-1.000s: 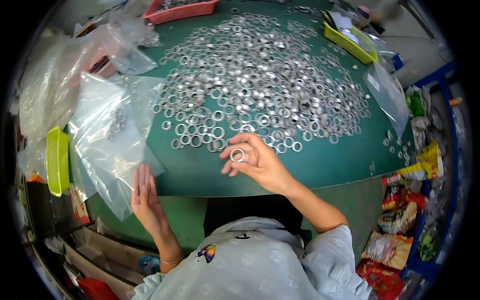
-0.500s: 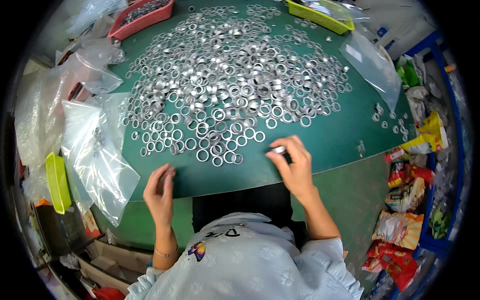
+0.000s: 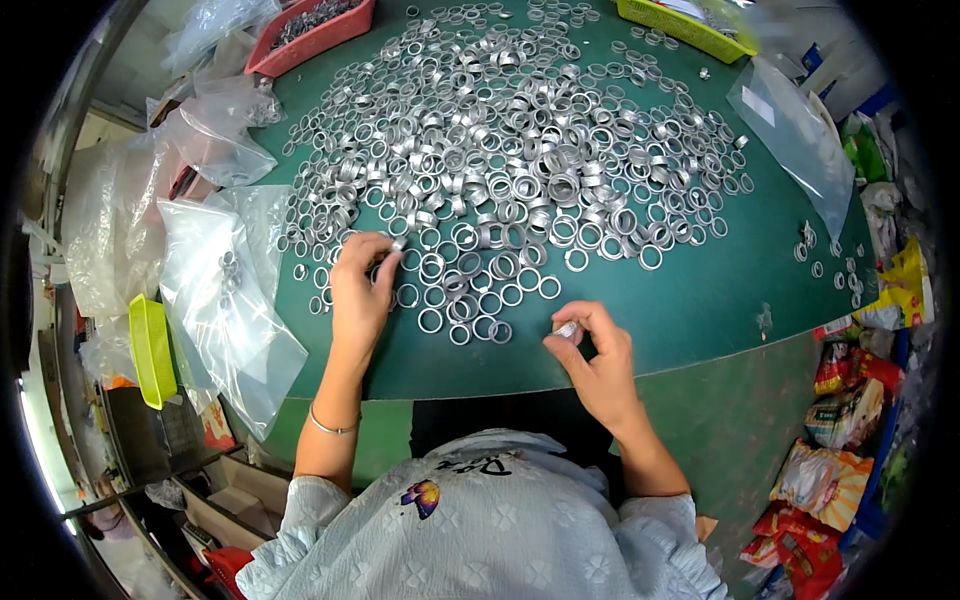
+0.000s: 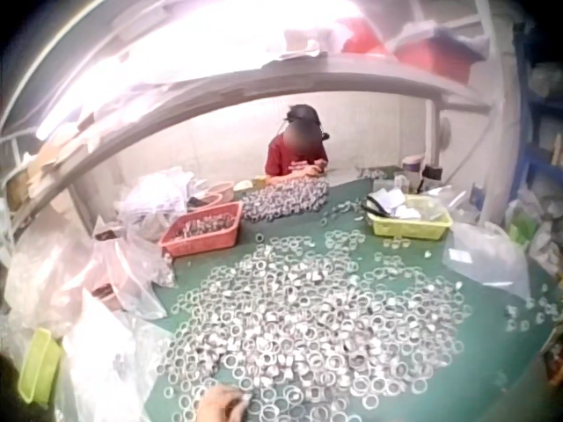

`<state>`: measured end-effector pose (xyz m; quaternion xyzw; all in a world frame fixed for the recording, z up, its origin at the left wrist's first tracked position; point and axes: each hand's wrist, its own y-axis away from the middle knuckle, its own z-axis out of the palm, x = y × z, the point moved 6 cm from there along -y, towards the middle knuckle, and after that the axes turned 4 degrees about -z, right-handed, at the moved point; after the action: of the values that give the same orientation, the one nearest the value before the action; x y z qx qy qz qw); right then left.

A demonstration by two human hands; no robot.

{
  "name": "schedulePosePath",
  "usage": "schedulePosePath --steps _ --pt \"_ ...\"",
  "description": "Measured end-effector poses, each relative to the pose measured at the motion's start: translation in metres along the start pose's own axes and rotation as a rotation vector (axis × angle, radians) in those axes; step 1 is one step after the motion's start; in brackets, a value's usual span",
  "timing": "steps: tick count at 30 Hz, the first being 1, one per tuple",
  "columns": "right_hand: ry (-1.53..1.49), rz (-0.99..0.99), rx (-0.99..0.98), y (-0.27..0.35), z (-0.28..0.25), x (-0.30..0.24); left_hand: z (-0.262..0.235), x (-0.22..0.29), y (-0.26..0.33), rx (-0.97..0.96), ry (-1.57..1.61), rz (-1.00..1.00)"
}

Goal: The person sorts and counts small silver-colored metal rings from a large pile on a green table by hand, occasionally placing them into plastic bags.

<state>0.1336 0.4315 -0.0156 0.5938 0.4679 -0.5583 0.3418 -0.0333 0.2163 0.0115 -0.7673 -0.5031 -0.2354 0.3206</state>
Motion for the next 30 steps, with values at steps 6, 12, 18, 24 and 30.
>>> schedulePosePath --steps 6,12,18,24,30 --pt "-0.083 -0.014 -0.078 -0.014 0.024 -0.014 -0.009 0.006 0.021 -0.141 0.597 -0.235" --pt "-0.051 -0.021 -0.16 -0.016 0.039 -0.019 -0.019 0.008 0.027 -0.02 0.403 -0.125" --pt "-0.016 0.017 -0.233 -0.015 0.048 -0.021 -0.024 0.009 0.029 0.1 0.0 -0.005" --pt "-0.114 0.087 -0.22 -0.006 0.058 -0.006 -0.016 0.045 0.047 -0.158 0.345 -0.014" --pt "-0.59 0.311 -0.234 0.004 0.087 -0.011 0.017 0.072 0.075 -0.418 0.357 0.168"
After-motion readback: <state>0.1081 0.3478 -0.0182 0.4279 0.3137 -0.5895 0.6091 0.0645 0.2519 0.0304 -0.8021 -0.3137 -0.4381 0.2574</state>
